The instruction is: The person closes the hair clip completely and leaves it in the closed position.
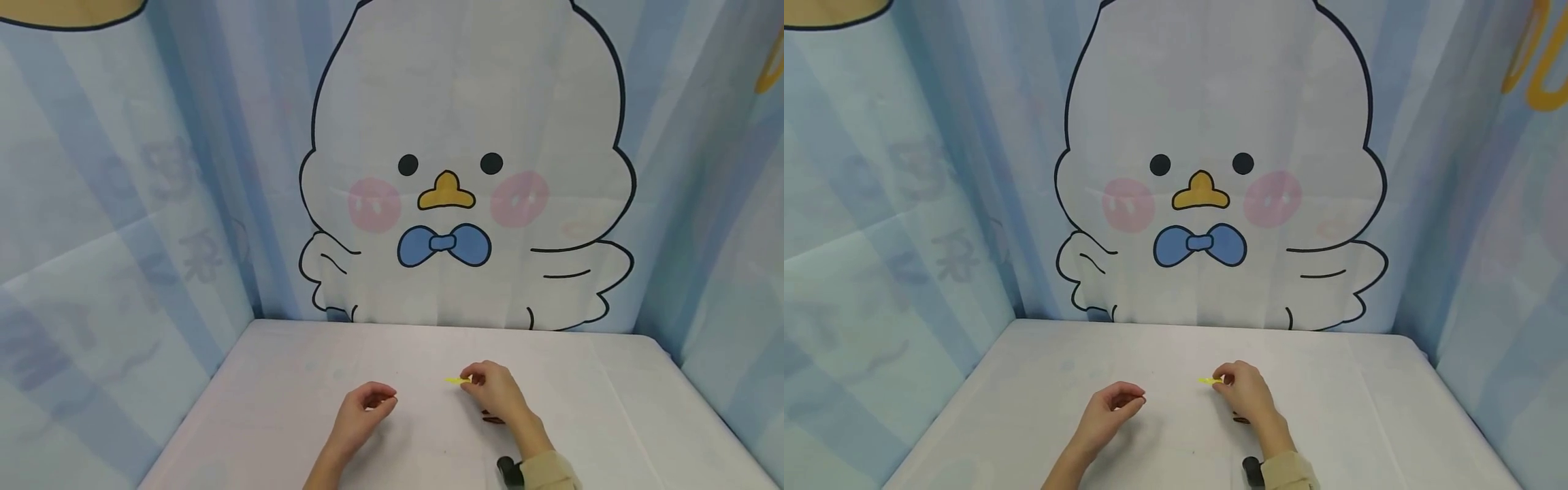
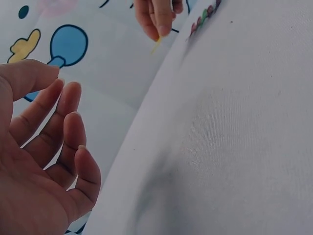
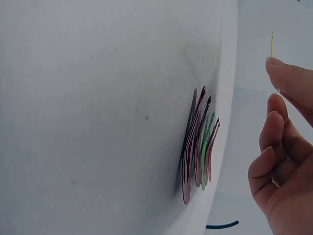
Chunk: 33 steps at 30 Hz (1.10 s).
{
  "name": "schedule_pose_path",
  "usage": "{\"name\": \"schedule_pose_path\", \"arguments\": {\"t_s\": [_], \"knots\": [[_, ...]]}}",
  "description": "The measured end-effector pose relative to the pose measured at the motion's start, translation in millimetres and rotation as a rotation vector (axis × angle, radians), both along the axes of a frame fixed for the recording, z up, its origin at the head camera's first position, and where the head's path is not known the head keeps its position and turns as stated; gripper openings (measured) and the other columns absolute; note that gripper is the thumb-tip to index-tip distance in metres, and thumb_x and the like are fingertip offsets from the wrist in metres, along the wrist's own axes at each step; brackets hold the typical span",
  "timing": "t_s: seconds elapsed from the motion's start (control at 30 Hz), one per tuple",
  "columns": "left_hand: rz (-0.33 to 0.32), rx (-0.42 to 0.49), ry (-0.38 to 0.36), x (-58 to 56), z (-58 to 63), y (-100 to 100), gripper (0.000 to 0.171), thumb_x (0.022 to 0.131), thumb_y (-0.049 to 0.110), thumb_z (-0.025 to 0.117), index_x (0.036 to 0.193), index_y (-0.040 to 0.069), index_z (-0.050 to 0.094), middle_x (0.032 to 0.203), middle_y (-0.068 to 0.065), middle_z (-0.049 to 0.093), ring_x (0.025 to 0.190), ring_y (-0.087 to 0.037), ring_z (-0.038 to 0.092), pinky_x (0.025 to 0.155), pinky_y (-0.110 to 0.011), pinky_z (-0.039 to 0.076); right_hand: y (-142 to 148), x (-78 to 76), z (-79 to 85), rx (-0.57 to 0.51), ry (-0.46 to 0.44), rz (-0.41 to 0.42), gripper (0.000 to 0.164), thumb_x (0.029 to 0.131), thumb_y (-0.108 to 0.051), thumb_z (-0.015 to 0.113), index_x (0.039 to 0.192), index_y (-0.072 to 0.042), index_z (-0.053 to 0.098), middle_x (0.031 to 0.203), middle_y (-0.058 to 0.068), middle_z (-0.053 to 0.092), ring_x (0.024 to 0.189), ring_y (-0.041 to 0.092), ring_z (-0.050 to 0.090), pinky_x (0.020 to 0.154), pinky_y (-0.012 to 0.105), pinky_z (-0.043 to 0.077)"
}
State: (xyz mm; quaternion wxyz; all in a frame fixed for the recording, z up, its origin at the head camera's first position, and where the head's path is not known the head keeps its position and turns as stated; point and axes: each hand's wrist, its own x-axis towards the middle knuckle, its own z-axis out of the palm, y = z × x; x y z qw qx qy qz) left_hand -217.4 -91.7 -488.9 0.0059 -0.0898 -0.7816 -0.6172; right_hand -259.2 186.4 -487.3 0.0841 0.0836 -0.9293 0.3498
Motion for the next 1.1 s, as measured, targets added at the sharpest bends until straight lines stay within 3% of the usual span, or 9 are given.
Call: {"name": "schedule_pose_path", "arguments": {"t_s": [0.5, 0.77, 1.1], "knots": [[-0.005, -0.003, -0.034, 1.2, 0.0, -4.0, 0.022, 0.092, 0.014, 0.073, 0.108, -0.001, 0.069, 0.097, -0.002, 0.069, 0.088, -0.021, 0.06, 0.073, -0.031, 0.049, 9.4, -24.4, -6.1, 0.097, -0.168, -0.07, 0.007, 0.086, -0.011, 0.077, 0.093, -0.01, 0.074, 0.081, 0.003, 0.057, 0.071, 0.019, 0.051, 0.062, 0.034, 0.042], [-0.015, -0.004, -0.017, -1.1, -2.2, -6.2, 0.021, 0.093, 0.014, 0.072, 0.107, 0.0, 0.07, 0.099, -0.003, 0.069, 0.09, -0.02, 0.061, 0.075, -0.03, 0.049, 12.1, -30.9, -12.5, 0.109, -0.176, -0.077, 0.008, 0.086, -0.012, 0.079, 0.092, -0.011, 0.074, 0.086, 0.004, 0.06, 0.075, 0.021, 0.052, 0.066, 0.036, 0.043], [-0.018, 0.008, -0.019, 2.1, -7.6, -6.0, 0.022, 0.092, 0.013, 0.073, 0.107, -0.002, 0.069, 0.096, -0.002, 0.069, 0.088, -0.021, 0.06, 0.073, -0.028, 0.048, 16.2, -26.2, -13.1, 0.074, -0.168, -0.054, 0.01, 0.085, -0.011, 0.078, 0.094, -0.011, 0.074, 0.083, 0.003, 0.056, 0.073, 0.02, 0.049, 0.063, 0.034, 0.041]]}}
